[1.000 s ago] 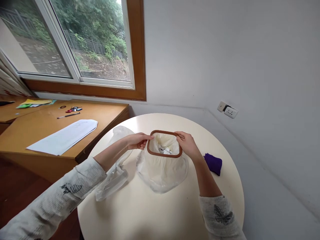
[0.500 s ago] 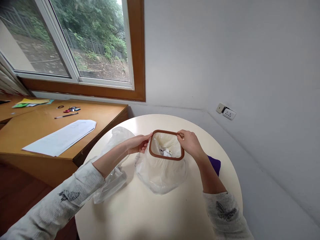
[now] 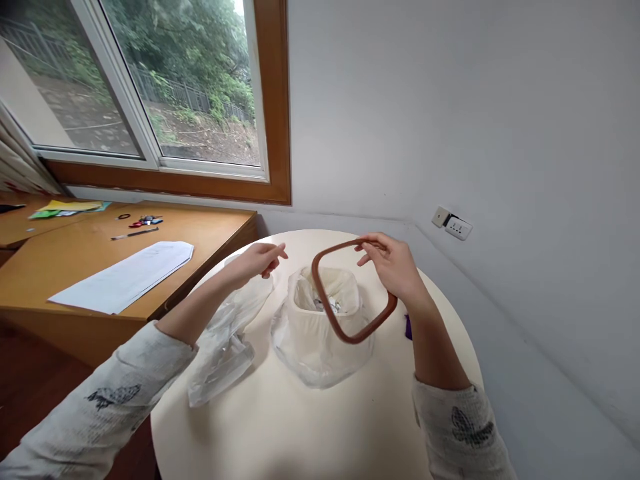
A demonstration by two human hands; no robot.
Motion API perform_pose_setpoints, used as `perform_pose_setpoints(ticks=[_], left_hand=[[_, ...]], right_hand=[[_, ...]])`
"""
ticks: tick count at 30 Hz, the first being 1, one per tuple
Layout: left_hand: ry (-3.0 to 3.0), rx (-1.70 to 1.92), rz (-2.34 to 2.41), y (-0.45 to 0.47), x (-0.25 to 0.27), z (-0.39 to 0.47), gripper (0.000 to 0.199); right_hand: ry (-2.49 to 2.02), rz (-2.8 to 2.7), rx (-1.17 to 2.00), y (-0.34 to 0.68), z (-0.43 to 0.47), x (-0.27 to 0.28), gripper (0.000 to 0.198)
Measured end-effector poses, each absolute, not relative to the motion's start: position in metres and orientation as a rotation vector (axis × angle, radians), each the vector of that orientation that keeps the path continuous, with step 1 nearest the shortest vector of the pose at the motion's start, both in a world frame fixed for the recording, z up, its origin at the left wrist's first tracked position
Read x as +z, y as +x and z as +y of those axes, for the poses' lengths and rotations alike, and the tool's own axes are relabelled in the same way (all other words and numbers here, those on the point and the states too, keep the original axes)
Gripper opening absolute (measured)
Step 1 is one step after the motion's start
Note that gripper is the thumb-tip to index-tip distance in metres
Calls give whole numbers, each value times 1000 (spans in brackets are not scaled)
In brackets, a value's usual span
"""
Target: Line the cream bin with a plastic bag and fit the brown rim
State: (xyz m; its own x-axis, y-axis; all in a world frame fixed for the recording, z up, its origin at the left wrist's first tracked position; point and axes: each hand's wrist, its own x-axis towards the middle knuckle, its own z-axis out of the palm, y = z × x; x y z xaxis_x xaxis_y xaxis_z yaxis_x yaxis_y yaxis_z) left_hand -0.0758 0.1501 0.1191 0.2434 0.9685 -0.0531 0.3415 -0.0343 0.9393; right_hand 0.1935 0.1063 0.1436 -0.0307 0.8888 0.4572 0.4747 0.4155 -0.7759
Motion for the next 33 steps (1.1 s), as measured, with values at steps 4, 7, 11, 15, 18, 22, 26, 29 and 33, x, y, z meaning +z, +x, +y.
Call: perform_pose_setpoints(ticks=[4, 7, 11, 15, 18, 22, 26, 29, 33], left_hand=[[1683, 712, 983, -64, 161, 131, 51], [1830, 479, 918, -50, 180, 115, 41], [1859, 573, 914, -51, 177, 111, 32], [1596, 1017, 911, -62, 159, 119, 29], [1428, 1311, 896, -55, 145, 117, 27], [1382, 1386, 878, -28, 129, 99, 26], [1381, 1245, 817, -14, 119, 79, 28], [1342, 1175, 830, -23, 117, 78, 30], [1368, 1126, 1019, -40, 115, 88, 33]], right_hand=[[-1161, -2038, 540, 167, 97, 167, 24], [-1098, -2201, 504, 146, 94, 176, 26], [-1077, -2097, 336, 144, 97, 178, 28], [-1155, -1637, 360, 168, 101, 167, 51], [-1214, -1482, 803, 174, 98, 152, 63], [-1206, -1519, 1106, 155, 89, 133, 70], [-1272, -1537, 900, 149, 92, 124, 64], [-1406, -1640, 727, 160, 97, 123, 45], [-1673, -1804, 612, 172, 95, 127, 53]])
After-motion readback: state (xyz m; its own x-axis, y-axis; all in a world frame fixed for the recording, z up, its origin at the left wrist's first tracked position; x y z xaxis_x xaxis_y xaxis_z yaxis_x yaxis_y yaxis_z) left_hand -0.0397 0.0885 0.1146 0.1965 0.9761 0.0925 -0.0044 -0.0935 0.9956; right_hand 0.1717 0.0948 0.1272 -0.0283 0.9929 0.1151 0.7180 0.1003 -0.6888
